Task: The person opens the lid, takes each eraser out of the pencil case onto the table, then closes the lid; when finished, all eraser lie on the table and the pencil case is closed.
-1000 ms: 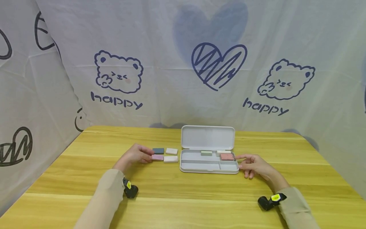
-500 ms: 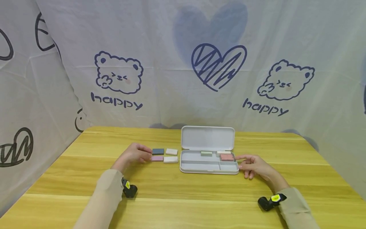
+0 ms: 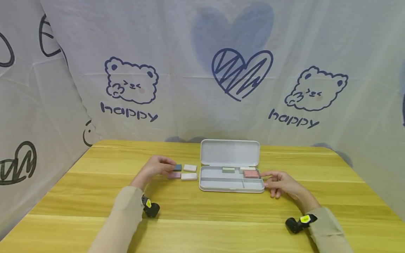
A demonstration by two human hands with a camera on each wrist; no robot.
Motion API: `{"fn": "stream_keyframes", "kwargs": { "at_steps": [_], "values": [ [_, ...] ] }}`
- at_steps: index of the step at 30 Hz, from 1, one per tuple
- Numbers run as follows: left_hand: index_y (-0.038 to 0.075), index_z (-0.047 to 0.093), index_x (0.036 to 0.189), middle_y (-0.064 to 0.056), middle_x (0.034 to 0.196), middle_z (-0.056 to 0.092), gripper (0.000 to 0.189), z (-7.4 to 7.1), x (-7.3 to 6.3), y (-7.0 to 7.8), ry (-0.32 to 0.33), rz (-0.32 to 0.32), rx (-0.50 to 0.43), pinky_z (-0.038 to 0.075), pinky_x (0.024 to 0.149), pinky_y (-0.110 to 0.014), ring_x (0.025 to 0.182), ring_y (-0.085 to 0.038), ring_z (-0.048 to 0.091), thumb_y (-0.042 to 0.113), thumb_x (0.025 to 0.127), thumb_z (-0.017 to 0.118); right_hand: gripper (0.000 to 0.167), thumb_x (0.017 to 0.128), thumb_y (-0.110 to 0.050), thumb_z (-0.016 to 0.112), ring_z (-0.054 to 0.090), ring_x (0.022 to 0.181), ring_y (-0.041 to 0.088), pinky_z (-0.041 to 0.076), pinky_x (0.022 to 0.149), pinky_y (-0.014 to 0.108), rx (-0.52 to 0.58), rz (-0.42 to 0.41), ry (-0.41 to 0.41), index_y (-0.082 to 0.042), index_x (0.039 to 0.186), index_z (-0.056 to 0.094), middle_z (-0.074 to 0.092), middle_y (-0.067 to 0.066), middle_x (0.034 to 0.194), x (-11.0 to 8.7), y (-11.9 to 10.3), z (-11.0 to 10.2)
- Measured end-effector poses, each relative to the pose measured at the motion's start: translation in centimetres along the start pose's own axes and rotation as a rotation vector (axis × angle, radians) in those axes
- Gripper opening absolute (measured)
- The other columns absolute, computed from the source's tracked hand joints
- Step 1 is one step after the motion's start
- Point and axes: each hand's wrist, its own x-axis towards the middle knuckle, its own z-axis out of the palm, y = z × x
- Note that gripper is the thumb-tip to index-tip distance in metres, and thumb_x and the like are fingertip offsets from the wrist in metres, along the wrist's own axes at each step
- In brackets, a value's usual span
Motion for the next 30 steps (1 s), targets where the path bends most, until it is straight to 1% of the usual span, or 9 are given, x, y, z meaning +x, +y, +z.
{"fn": "stream_keyframes", "kwargs": {
  "at_steps": [3,6,11,13,17,21,24,28,30],
  "values": [
    [-0.012,0.059,0.102,-0.015,0.090,0.063,0.024,0.8,0.4,0.4,-0.005,0.017,0.000,0.049,0.064,-0.031,0.070,-0.016,0.058,0.003,0.083,0.060,0.045,0.086,-0.007,0.058,0.057,0.051,0.009,0.047,0.044,0.021,0.001,0.002,0.006,0.010,0.124,0.040,0.063,0.008,0.081,0.0,0.0,0.0],
    [-0.010,0.060,0.101,-0.013,0.088,0.064,0.023,1.5,0.9,0.7,-0.005,0.028,0.005,0.048,0.063,-0.030,0.070,-0.017,0.059,0.004,0.082,0.061,0.044,0.086,-0.006,0.058,0.057,0.050,0.009,0.047,0.043,0.021,0.003,-0.001,0.010,0.010,0.123,0.042,0.063,0.009,0.080,0.0,0.0,0.0],
    [-0.010,0.060,0.101,-0.014,0.087,0.064,0.024,2.7,1.6,1.2,-0.014,0.024,0.000,0.049,0.064,-0.030,0.074,-0.020,0.061,0.005,0.083,0.061,0.043,0.086,-0.006,0.058,0.056,0.050,0.009,0.047,0.043,0.021,0.003,-0.009,0.011,0.009,0.123,0.043,0.063,0.010,0.080,0.0,0.0,0.0],
    [-0.010,0.060,0.102,-0.013,0.087,0.064,0.024,3.2,1.8,1.4,-0.018,0.014,-0.006,0.049,0.066,-0.030,0.074,-0.018,0.061,0.005,0.083,0.062,0.044,0.086,-0.006,0.058,0.056,0.050,0.009,0.047,0.043,0.021,0.003,-0.009,0.010,0.010,0.123,0.042,0.063,0.010,0.080,0.0,0.0,0.0],
    [-0.010,0.060,0.102,-0.010,0.088,0.065,0.024,4.1,2.1,1.7,-0.026,0.014,-0.020,0.048,0.067,-0.029,0.074,-0.016,0.060,0.005,0.082,0.062,0.046,0.086,-0.007,0.058,0.056,0.050,0.009,0.046,0.043,0.021,-0.003,-0.007,0.010,0.011,0.124,0.040,0.063,0.010,0.080,-0.1,-0.1,0.1],
    [-0.010,0.060,0.101,-0.013,0.090,0.065,0.023,4.9,2.5,2.0,-0.041,0.030,-0.025,0.048,0.068,-0.031,0.076,-0.020,0.062,0.004,0.082,0.061,0.048,0.086,-0.008,0.059,0.056,0.050,0.009,0.046,0.043,0.021,-0.008,-0.004,0.013,0.012,0.124,0.038,0.062,0.010,0.080,-0.1,-0.1,0.0],
    [-0.008,0.062,0.100,-0.013,0.088,0.065,0.021,5.7,2.9,2.1,-0.047,0.025,-0.033,0.049,0.068,-0.032,0.076,-0.022,0.063,0.004,0.082,0.062,0.049,0.085,-0.009,0.059,0.056,0.050,0.009,0.046,0.043,0.021,-0.010,0.001,0.015,0.012,0.124,0.038,0.062,0.010,0.080,0.0,0.0,0.0],
    [-0.006,0.064,0.097,-0.008,0.082,0.064,0.019,6.8,3.4,2.6,-0.060,0.023,-0.043,0.050,0.066,-0.031,0.071,-0.018,0.061,0.004,0.081,0.063,0.049,0.085,-0.009,0.059,0.056,0.050,0.009,0.046,0.043,0.021,-0.012,0.007,0.017,0.012,0.124,0.039,0.062,0.010,0.080,0.0,0.0,0.0],
    [-0.006,0.064,0.097,-0.008,0.080,0.064,0.019,7.4,3.6,2.8,-0.074,0.029,-0.045,0.050,0.066,-0.032,0.068,-0.015,0.060,0.004,0.080,0.064,0.048,0.086,-0.009,0.059,0.057,0.050,0.009,0.046,0.043,0.020,-0.010,0.007,0.014,0.011,0.124,0.039,0.063,0.009,0.081,0.0,0.0,0.0]
  ]
}}
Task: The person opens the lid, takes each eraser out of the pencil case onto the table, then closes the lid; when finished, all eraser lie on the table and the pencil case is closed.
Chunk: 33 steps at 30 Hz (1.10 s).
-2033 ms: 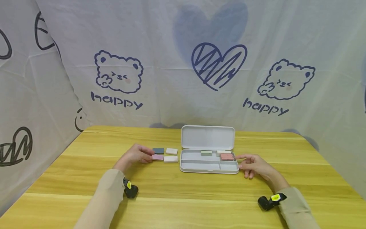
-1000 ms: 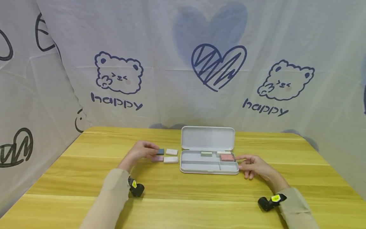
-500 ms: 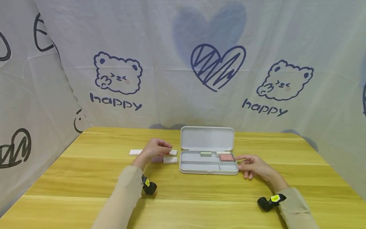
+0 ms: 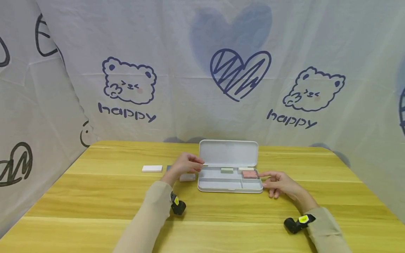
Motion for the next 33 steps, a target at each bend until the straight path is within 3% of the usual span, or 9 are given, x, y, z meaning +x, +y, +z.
{"fn": "stream_keyframes", "kwargs": {
  "at_steps": [7,21,33],
  "values": [
    [-0.003,0.067,0.094,-0.006,0.079,0.065,0.017,1.6,0.7,0.5,-0.009,0.020,0.017,0.049,0.064,-0.031,0.066,-0.013,0.060,0.004,0.078,0.065,0.048,0.086,-0.009,0.059,0.057,0.050,0.009,0.046,0.043,0.020,0.011,-0.005,-0.006,0.012,0.125,0.039,0.063,0.010,0.081,0.0,-0.1,0.1],
    [-0.004,0.067,0.094,-0.014,0.082,0.066,0.017,4.2,1.6,1.3,-0.034,0.018,0.044,0.047,0.055,-0.026,0.065,-0.018,0.060,0.002,0.078,0.064,0.046,0.086,-0.008,0.059,0.057,0.050,0.009,0.046,0.043,0.020,0.010,0.003,-0.001,0.010,0.124,0.041,0.063,0.010,0.080,-0.1,-0.2,0.0],
    [-0.002,0.067,0.096,-0.014,0.082,0.066,0.018,5.5,2.1,1.4,-0.050,-0.005,0.084,0.045,0.051,-0.025,0.062,-0.016,0.058,0.004,0.079,0.064,0.044,0.087,-0.006,0.056,0.056,0.050,0.009,0.047,0.043,0.021,0.015,-0.010,-0.011,0.010,0.125,0.040,0.062,0.009,0.079,0.0,0.2,-0.2]
  ]
}}
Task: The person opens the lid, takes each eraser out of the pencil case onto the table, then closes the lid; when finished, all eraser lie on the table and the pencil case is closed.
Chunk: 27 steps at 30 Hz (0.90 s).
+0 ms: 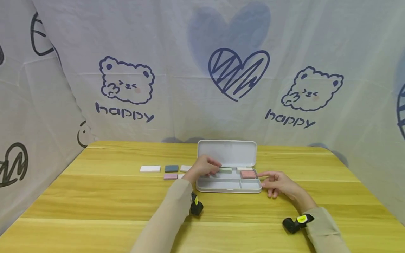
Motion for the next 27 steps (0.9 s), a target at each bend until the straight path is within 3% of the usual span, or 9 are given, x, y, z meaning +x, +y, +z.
{"fn": "stream_keyframes", "kwargs": {
  "at_steps": [10,27],
  "values": [
    [0.003,0.069,0.095,-0.010,0.081,0.067,0.017,0.44,0.11,-0.06,0.003,-0.060,0.039,0.044,0.050,-0.022,0.064,-0.018,0.063,0.009,0.081,0.064,0.039,0.087,-0.005,0.055,0.057,0.050,0.008,0.046,0.043,0.020,0.007,-0.010,-0.006,0.004,0.124,0.047,0.063,0.009,0.080,-0.04,0.14,-0.16],
    [0.001,0.068,0.095,-0.006,0.084,0.066,0.017,0.87,0.26,-0.62,-0.008,0.006,0.070,0.047,0.060,-0.025,0.065,-0.015,0.061,0.007,0.080,0.064,0.046,0.086,-0.006,0.058,0.056,0.048,0.009,0.046,0.042,0.021,-0.003,0.016,0.018,0.010,0.125,0.040,0.062,0.010,0.078,-0.01,-0.10,0.04]
  ]
}}
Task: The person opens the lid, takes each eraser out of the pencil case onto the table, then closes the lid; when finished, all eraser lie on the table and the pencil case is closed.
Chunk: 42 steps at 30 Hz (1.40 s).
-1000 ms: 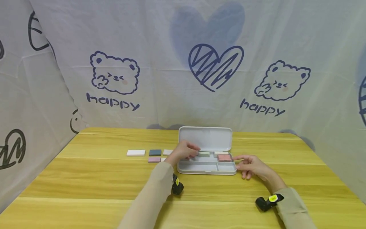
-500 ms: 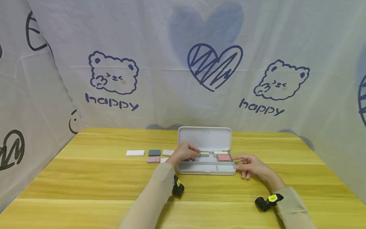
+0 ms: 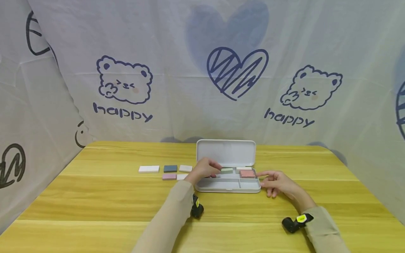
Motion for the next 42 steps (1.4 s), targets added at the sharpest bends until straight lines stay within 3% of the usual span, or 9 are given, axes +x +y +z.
{"fn": "stream_keyframes", "kwargs": {
  "at_steps": [10,19,36,42],
  "values": [
    [-0.004,0.067,0.096,-0.011,0.083,0.067,0.021,0.5,0.0,0.3,0.009,0.057,0.008,0.049,0.059,-0.024,0.061,-0.015,0.060,-0.002,0.075,0.066,0.044,0.087,-0.007,0.057,0.056,0.048,0.009,0.046,0.042,0.021,-0.003,-0.015,-0.017,0.009,0.124,0.042,0.062,0.009,0.076,0.0,0.0,-0.1],
    [0.000,0.070,0.090,-0.007,0.080,0.067,0.019,0.9,0.4,0.6,0.055,0.035,0.085,0.046,0.052,-0.020,0.051,-0.008,0.052,0.003,0.071,0.073,0.039,0.086,-0.009,0.059,0.056,0.049,0.009,0.046,0.043,0.021,-0.003,0.001,-0.005,0.001,0.122,0.050,0.062,0.009,0.077,0.1,-0.1,0.0],
    [0.003,0.072,0.082,-0.003,0.075,0.066,0.015,1.1,0.8,0.7,0.081,0.039,0.187,0.041,0.047,-0.018,0.048,-0.009,0.054,0.008,0.068,0.076,0.047,0.086,-0.009,0.059,0.056,0.049,0.009,0.046,0.043,0.021,-0.004,0.022,0.003,0.010,0.124,0.041,0.062,0.009,0.077,0.0,-0.4,0.2],
    [0.002,0.072,0.083,-0.004,0.074,0.067,0.014,1.2,0.7,0.7,0.070,0.048,0.175,0.040,0.047,-0.017,0.049,-0.010,0.055,0.007,0.070,0.075,0.047,0.086,-0.009,0.059,0.056,0.049,0.009,0.046,0.043,0.021,-0.008,0.019,0.001,0.010,0.125,0.040,0.062,0.009,0.076,0.0,-0.2,0.1]
  ]
}}
